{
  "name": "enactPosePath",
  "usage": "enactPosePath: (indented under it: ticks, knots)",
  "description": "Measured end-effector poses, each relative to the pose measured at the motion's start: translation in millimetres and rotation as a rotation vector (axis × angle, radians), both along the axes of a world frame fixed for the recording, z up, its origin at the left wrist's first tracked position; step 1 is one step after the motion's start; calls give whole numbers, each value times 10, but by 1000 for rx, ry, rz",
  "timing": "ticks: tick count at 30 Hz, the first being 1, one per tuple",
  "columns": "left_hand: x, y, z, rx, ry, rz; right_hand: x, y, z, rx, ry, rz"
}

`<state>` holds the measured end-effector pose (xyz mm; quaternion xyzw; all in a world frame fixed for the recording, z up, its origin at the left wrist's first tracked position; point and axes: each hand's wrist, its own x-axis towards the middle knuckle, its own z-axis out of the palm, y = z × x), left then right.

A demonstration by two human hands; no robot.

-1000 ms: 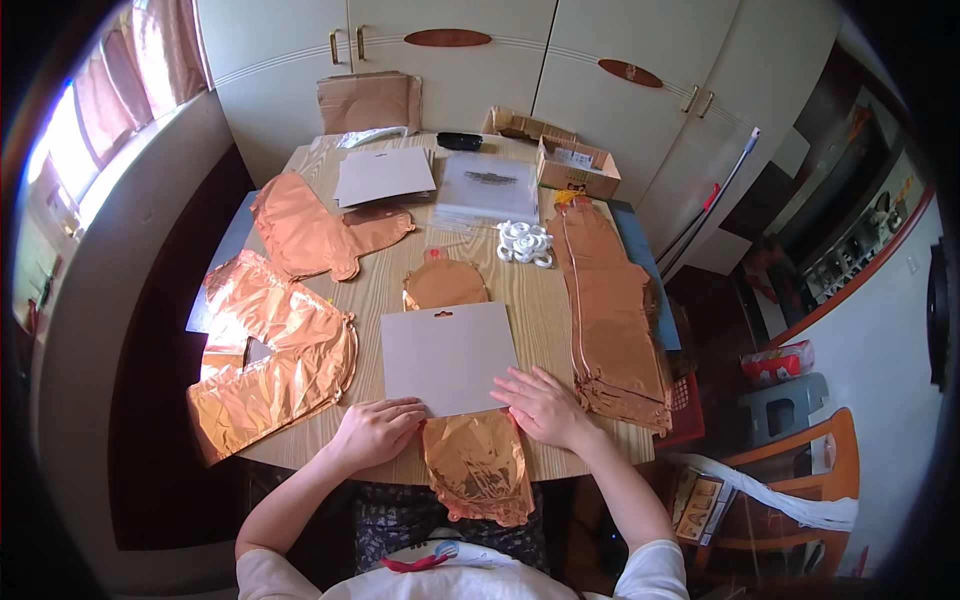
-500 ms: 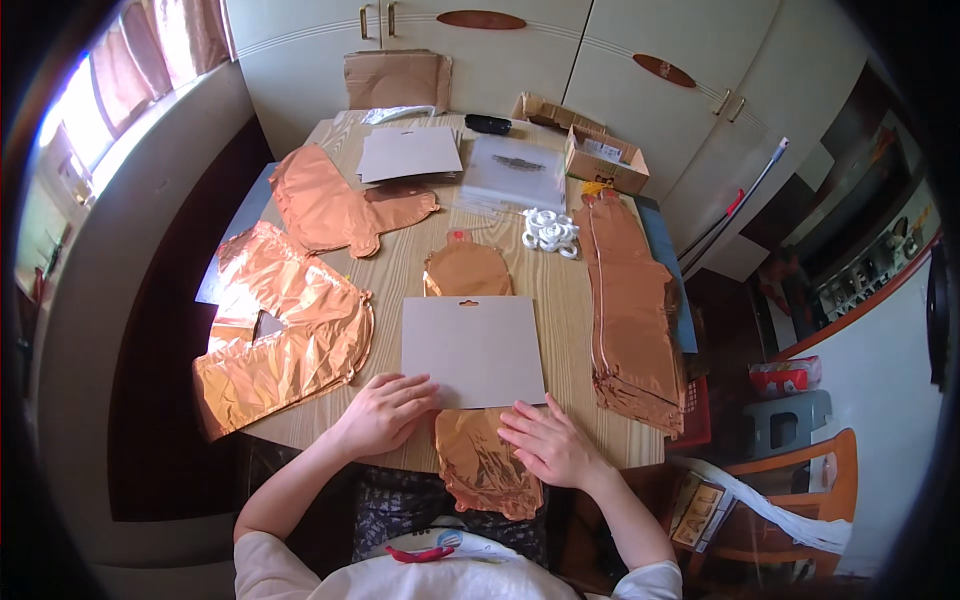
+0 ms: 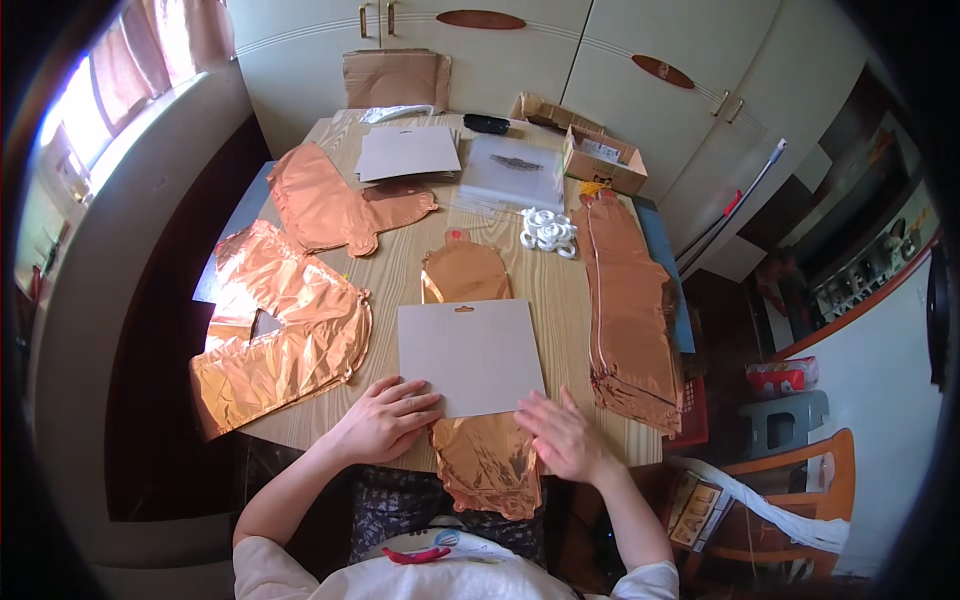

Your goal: Folding rose gold foil balloons and placing them into clear plastic bags with cardboard backing cards.

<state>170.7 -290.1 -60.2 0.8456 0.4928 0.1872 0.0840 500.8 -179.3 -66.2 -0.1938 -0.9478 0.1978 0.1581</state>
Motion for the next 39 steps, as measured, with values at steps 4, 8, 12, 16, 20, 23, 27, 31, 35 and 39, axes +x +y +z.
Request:
enactPosePath:
  ticks: [4, 8, 12, 16, 20, 23, 27, 31, 35, 39]
  knots:
    - [10, 18, 12, 1, -1, 2, 20, 283, 38, 27, -37, -23]
    - [20, 27, 24, -9, -5, 17, -56, 408, 9, 40, -88, 16]
    - [10, 66, 58, -7, 19, 28, -112, 443, -63, 53, -115, 7]
    - [18, 68, 41, -9, 56, 32, -124, 432, -122, 67, -86, -8]
    - [10, 60, 35, -19, 80, 31, -98, 289, -13, 64, -46, -17]
    - [11, 50, 44, -30, 77, 35, -66, 52, 75, 99, -55, 53]
    - [16, 60, 38, -20, 82, 32, -24, -193, -44, 86, -56, 102]
    - [23, 57, 43, -17, 90, 29, -8, -240, -81, 70, -55, 92]
    - [18, 61, 53, -30, 97, 18, 24, -212, -81, 50, -71, 127]
    - [2, 32, 70, -61, 114, 13, 123, -249, 200, -33, -110, 195]
